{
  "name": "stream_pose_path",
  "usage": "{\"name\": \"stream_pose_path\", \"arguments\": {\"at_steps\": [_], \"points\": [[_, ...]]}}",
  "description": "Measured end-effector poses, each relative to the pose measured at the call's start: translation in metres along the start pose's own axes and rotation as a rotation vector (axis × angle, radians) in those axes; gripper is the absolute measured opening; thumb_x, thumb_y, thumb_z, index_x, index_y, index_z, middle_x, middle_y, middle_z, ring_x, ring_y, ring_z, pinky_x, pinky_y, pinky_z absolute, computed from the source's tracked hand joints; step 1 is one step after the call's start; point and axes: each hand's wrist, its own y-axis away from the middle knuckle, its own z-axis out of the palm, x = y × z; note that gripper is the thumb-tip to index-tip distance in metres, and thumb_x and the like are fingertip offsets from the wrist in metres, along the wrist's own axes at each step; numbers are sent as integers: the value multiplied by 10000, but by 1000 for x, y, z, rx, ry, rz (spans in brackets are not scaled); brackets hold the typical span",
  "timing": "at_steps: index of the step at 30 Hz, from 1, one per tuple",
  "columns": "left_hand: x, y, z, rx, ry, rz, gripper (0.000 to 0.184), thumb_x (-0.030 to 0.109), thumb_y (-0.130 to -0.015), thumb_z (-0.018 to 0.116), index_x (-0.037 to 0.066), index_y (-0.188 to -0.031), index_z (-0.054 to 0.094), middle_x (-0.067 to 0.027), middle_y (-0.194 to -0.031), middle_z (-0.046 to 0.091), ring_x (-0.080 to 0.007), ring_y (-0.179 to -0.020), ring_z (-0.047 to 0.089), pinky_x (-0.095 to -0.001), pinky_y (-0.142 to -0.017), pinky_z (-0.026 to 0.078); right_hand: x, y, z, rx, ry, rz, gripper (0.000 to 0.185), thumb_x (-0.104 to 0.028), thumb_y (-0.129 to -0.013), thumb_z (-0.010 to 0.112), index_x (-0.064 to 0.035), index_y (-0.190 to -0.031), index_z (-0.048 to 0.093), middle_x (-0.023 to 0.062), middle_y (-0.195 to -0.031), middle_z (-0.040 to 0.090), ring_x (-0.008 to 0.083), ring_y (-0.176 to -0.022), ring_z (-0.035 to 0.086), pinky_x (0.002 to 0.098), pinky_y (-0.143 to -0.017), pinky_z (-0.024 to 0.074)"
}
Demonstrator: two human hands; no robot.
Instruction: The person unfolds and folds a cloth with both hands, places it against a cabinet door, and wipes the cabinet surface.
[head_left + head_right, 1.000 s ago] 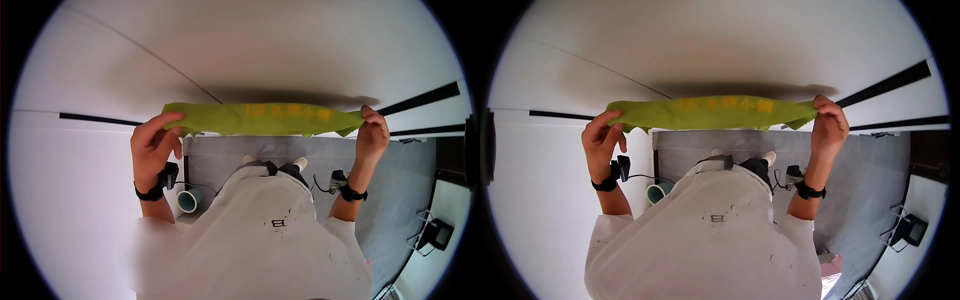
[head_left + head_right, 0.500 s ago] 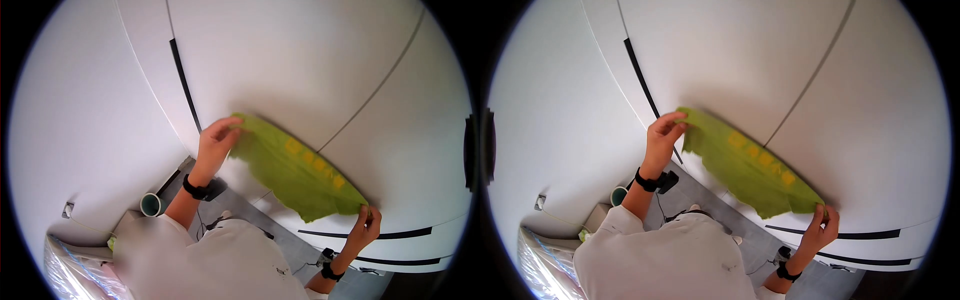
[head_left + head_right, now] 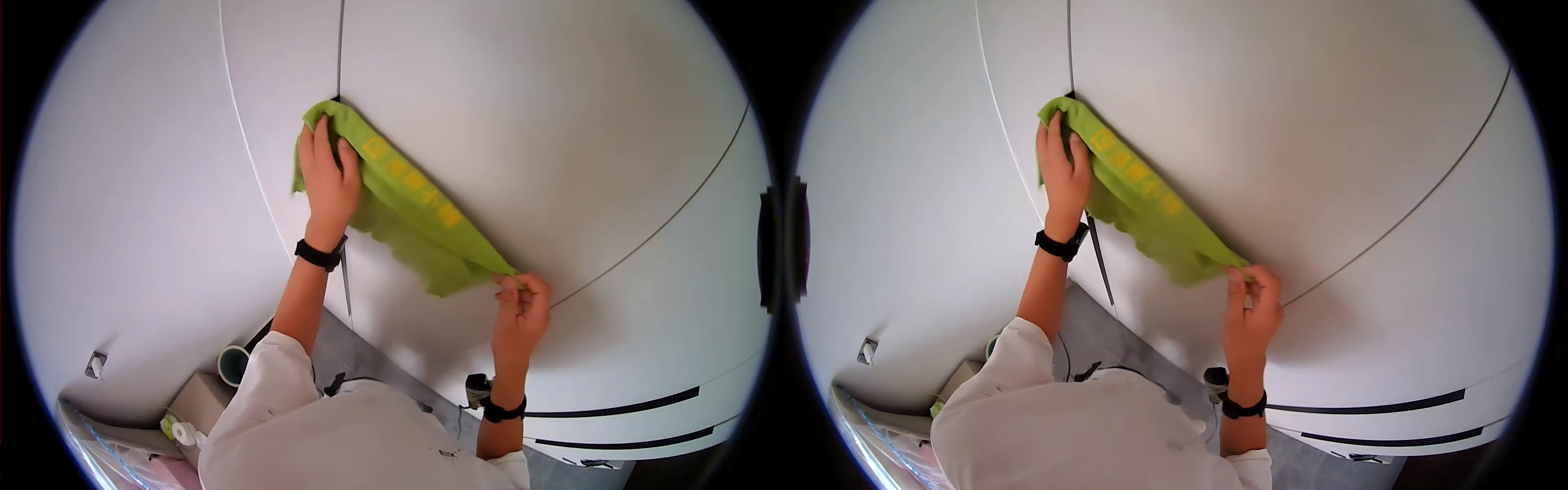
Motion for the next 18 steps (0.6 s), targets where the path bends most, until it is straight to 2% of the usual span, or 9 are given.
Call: {"name": "stream_pose_path", "arguments": {"at_steps": [2,3,5,8,11,12,15,16,18], "points": [[-16,-14,4,23,30,-239,340,125,-887,552,-48,-1175,497,-218,-1125,508,-369,-979,523,-399,-838,436,1,0,16,0,-39,-3,164,-113,-921,570,-9,-1009,479,140,-877,665,133,-746,629,217,-625,479],[-20,-18,6,20,33,-235,340,125,-887,552,-48,-1175,497,-218,-1125,508,-369,-979,523,-399,-838,436,2,2,20,-9,-75,13,162,-109,-920,569,-5,-1004,477,136,-865,665,136,-752,636,213,-632,481],[-26,-21,7,-7,6,-162,285,173,-916,553,-34,-1112,541,-164,-1001,570,-248,-847,578,-320,-705,472,2,5,24,-1,-97,22,159,-103,-918,571,-4,-998,475,134,-860,665,139,-773,644,215,-647,486],[-20,-17,5,-41,119,-321,217,151,-891,571,-28,-1014,565,-141,-908,573,-308,-770,553,-371,-677,459,13,15,20,14,-108,68,158,-91,-913,574,0,-994,472,134,-857,665,147,-807,656,224,-674,495],[-19,-18,8,-43,123,-269,189,128,-887,562,-23,-999,562,-152,-865,568,-321,-732,545,-381,-657,455,23,28,12,24,-96,92,152,-81,-910,573,0,-996,478,131,-867,662,152,-826,658,237,-686,506],[-26,-21,15,7,12,-66,176,133,-889,543,-7,-995,566,-172,-881,572,-341,-776,558,-390,-685,463,26,31,10,19,-94,83,143,-77,-908,573,-3,-996,487,125,-876,660,153,-830,655,244,-685,511],[-37,-26,28,-68,-119,-94,204,157,-904,509,21,-1051,545,-190,-974,578,-381,-897,555,-410,-789,456,22,29,9,15,-76,121,133,-61,-889,587,0,-977,509,120,-857,644,197,-785,659,280,-648,512],[-45,-26,32,-80,-97,-75,233,157,-911,508,12,-1091,532,-200,-1002,573,-376,-933,547,-400,-826,446,24,30,8,104,-54,153,133,-61,-889,587,0,-977,509,120,-857,644,197,-785,659,280,-648,512],[-59,-21,34,-88,-43,-73,302,167,-934,502,-31,-1162,506,-214,-1093,544,-341,-1012,523,-394,-884,419,29,33,5,-85,112,-7,133,-91,-867,607,-9,-948,541,134,-860,621,260,-737,636,330,-635,500]]}}
